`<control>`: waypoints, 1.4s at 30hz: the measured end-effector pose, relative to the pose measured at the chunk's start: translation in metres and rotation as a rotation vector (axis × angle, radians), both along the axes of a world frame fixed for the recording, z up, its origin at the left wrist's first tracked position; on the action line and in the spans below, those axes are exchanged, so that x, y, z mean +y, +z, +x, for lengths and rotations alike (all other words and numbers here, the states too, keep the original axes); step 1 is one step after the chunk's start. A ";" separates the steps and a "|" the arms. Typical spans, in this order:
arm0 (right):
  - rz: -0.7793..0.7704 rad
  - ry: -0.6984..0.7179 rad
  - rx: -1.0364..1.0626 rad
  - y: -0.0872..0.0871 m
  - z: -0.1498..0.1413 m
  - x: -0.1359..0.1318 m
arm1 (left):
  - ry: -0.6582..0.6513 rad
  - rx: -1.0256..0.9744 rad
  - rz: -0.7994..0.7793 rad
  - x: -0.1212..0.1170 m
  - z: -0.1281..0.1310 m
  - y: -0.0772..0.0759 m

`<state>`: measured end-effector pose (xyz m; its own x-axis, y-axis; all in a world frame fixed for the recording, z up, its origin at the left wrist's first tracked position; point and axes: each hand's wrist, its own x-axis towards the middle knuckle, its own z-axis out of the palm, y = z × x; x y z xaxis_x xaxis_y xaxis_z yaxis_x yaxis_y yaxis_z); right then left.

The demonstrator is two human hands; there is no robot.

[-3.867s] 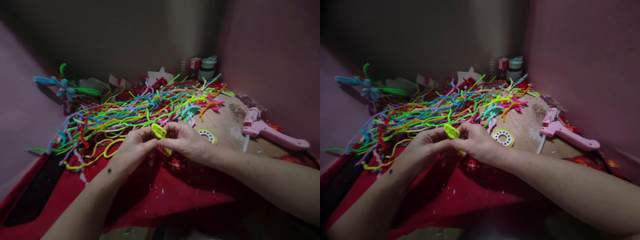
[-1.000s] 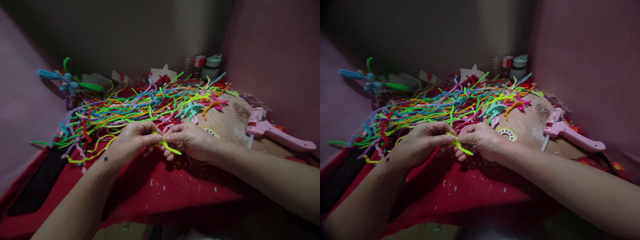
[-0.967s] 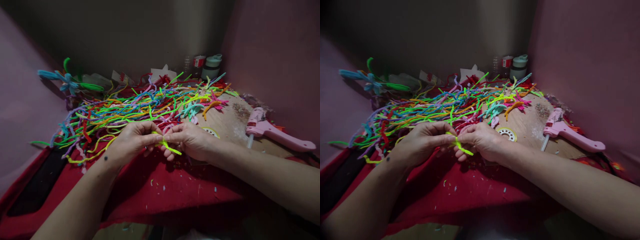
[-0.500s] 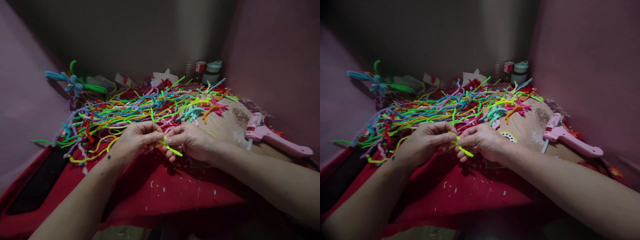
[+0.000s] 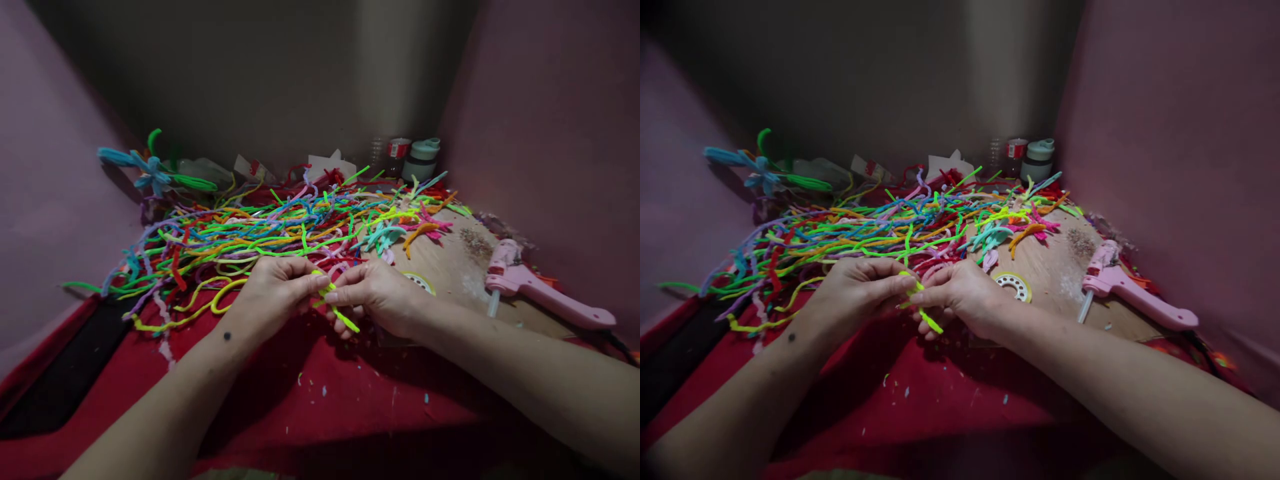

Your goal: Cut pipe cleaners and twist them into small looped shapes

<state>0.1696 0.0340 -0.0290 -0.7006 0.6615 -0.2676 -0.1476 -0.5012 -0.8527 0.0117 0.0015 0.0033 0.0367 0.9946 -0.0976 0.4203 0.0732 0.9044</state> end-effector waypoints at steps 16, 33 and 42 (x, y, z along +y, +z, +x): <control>0.069 -0.193 0.005 -0.001 0.000 0.003 | -0.088 0.007 -0.063 0.004 -0.001 0.004; 0.072 -0.154 0.162 -0.003 -0.004 -0.002 | -0.363 -0.417 -0.151 0.004 -0.005 -0.004; 0.152 -0.233 0.025 0.007 -0.004 -0.009 | -0.236 -0.207 -0.069 0.005 -0.010 0.001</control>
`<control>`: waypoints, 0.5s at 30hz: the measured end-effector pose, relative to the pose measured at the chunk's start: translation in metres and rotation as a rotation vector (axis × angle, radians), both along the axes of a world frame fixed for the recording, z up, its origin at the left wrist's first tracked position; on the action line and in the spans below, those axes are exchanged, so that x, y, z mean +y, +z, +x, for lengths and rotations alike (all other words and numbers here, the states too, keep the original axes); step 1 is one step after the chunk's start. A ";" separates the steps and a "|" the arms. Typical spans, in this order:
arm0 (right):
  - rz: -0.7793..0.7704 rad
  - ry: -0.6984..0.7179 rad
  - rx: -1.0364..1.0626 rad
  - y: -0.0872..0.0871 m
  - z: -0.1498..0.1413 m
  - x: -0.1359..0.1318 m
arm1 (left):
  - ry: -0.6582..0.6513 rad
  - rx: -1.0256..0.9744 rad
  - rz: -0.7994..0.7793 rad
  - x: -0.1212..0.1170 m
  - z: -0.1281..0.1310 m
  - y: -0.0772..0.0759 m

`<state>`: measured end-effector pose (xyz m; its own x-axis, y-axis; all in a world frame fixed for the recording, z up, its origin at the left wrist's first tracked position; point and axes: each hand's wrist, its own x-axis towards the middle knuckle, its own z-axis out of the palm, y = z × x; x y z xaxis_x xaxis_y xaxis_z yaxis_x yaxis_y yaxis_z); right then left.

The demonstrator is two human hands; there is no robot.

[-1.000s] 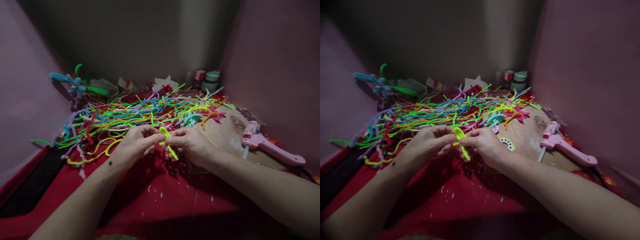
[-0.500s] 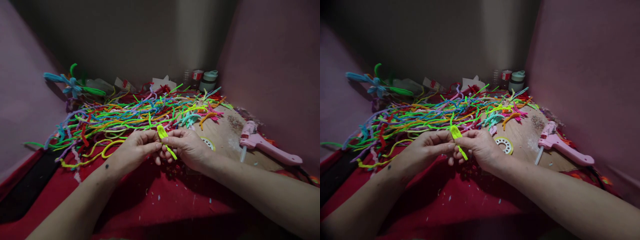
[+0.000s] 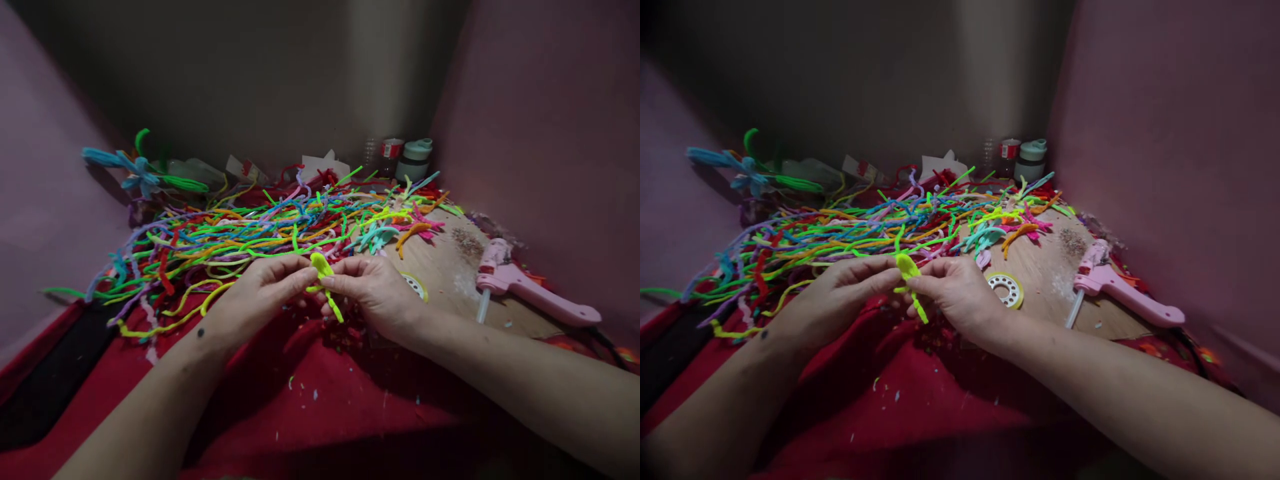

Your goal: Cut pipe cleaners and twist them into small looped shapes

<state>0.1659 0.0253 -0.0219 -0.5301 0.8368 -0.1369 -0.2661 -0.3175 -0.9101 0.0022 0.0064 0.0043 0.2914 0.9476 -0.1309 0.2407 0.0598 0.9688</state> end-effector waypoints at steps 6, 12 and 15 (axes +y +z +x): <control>0.170 -0.008 -0.195 -0.004 0.000 -0.001 | 0.266 0.206 0.250 -0.005 0.018 -0.005; 0.453 0.027 -0.448 -0.008 0.001 -0.001 | 0.311 0.448 0.511 -0.009 0.024 -0.006; 0.499 0.052 -0.510 -0.005 0.001 -0.002 | 0.259 0.355 0.348 -0.009 0.022 -0.007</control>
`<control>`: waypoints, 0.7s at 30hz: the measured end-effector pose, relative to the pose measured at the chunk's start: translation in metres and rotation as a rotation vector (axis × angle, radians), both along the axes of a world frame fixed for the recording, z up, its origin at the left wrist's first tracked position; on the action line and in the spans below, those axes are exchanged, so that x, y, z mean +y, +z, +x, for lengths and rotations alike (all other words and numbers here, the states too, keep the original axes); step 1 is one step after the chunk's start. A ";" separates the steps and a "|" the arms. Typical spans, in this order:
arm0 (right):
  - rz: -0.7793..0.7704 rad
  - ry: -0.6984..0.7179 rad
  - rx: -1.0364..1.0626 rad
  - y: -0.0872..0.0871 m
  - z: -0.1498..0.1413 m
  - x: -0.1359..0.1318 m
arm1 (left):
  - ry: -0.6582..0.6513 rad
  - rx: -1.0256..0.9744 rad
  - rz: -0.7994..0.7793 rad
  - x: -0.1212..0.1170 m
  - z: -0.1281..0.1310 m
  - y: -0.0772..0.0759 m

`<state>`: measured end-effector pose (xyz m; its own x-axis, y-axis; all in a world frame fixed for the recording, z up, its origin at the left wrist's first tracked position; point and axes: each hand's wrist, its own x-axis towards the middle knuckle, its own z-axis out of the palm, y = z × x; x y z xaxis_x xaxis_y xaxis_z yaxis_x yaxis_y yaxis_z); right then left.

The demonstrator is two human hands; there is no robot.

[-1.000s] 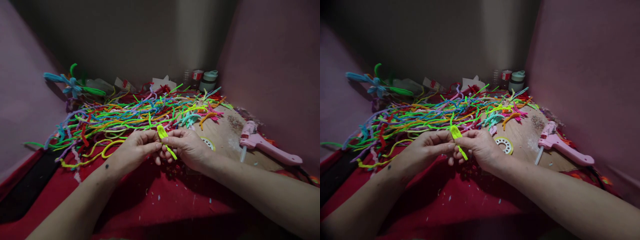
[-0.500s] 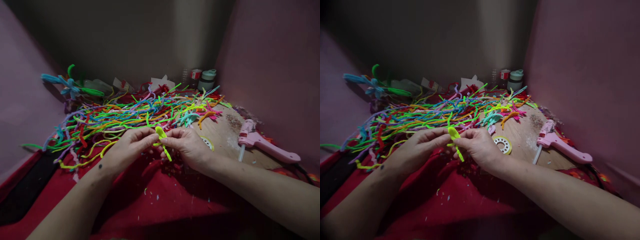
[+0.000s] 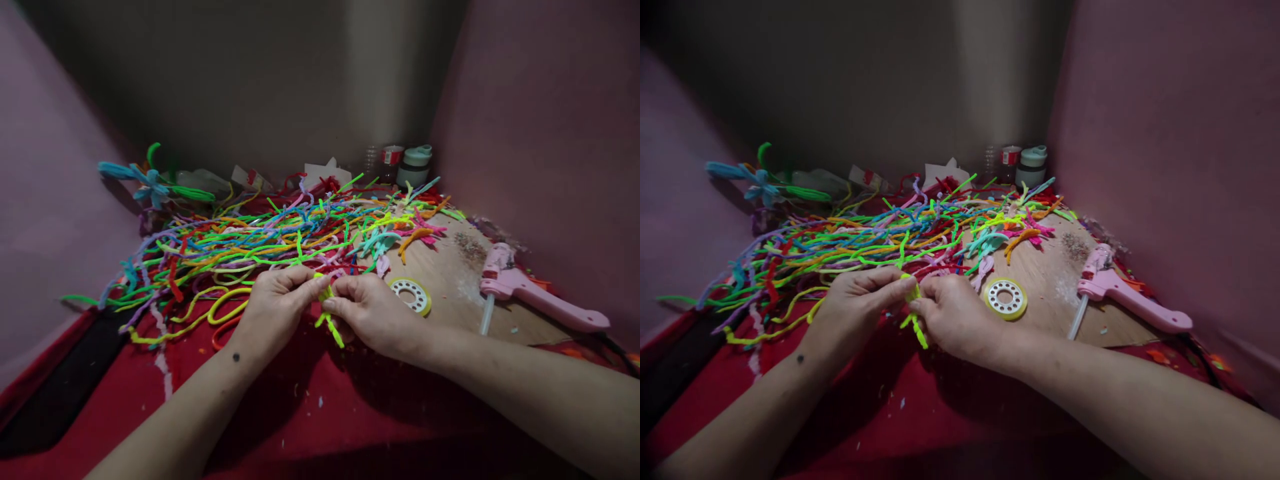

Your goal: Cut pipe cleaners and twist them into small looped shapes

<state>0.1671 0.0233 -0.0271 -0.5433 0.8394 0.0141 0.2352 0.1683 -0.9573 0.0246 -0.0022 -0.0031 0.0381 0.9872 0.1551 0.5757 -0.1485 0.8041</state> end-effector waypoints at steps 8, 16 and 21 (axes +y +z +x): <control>-0.211 0.040 0.065 0.002 -0.004 0.000 | -0.009 0.115 0.100 0.004 -0.003 0.000; -0.287 -0.130 0.303 -0.001 -0.002 0.008 | -0.173 0.017 -0.217 0.006 -0.014 0.007; -0.278 -0.189 0.328 0.000 -0.001 0.011 | -0.081 0.180 0.041 0.001 -0.009 0.005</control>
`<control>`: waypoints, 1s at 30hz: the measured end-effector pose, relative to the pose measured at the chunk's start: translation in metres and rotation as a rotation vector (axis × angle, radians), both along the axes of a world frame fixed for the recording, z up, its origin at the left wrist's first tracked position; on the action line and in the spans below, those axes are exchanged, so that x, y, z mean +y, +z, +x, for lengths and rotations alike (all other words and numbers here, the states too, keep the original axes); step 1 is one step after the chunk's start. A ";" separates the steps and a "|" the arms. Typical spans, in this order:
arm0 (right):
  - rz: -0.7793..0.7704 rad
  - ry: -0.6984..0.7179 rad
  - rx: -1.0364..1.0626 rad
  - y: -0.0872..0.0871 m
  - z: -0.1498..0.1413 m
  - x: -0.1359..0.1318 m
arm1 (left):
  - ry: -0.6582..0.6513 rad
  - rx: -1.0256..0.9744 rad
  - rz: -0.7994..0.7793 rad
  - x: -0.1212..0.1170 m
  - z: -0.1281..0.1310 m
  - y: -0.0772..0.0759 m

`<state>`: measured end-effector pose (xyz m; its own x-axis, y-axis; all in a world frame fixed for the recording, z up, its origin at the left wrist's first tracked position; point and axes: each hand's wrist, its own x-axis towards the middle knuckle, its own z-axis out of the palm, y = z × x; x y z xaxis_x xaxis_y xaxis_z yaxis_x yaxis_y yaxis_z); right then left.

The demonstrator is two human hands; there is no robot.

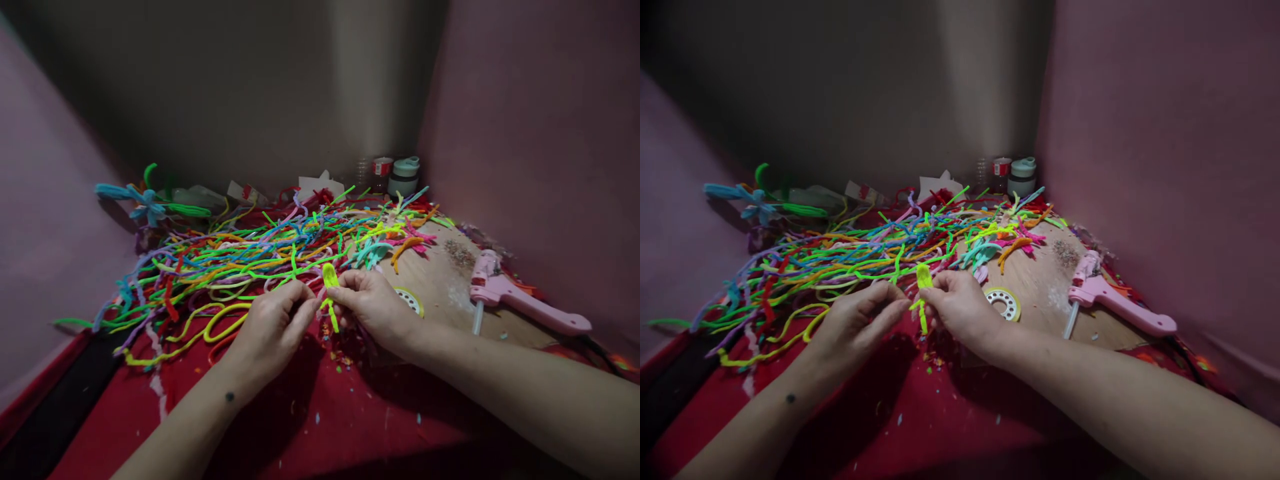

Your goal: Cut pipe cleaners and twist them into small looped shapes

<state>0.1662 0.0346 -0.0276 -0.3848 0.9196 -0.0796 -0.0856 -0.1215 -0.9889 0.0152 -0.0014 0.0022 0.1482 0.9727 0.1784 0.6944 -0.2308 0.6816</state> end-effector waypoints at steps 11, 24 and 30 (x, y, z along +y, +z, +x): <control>0.037 0.022 0.025 0.001 0.000 -0.004 | -0.027 -0.031 0.049 -0.003 0.006 -0.007; -0.127 0.082 0.322 -0.007 0.002 0.006 | 0.103 -0.757 -0.454 0.003 0.013 -0.008; -0.081 0.082 0.212 -0.004 0.004 0.009 | 0.066 -0.702 -0.476 0.006 0.005 -0.011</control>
<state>0.1704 0.0434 -0.0319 -0.4737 0.8785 -0.0618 -0.2770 -0.2152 -0.9365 0.0198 0.0045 -0.0091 0.0964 0.9700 -0.2231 0.0762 0.2163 0.9733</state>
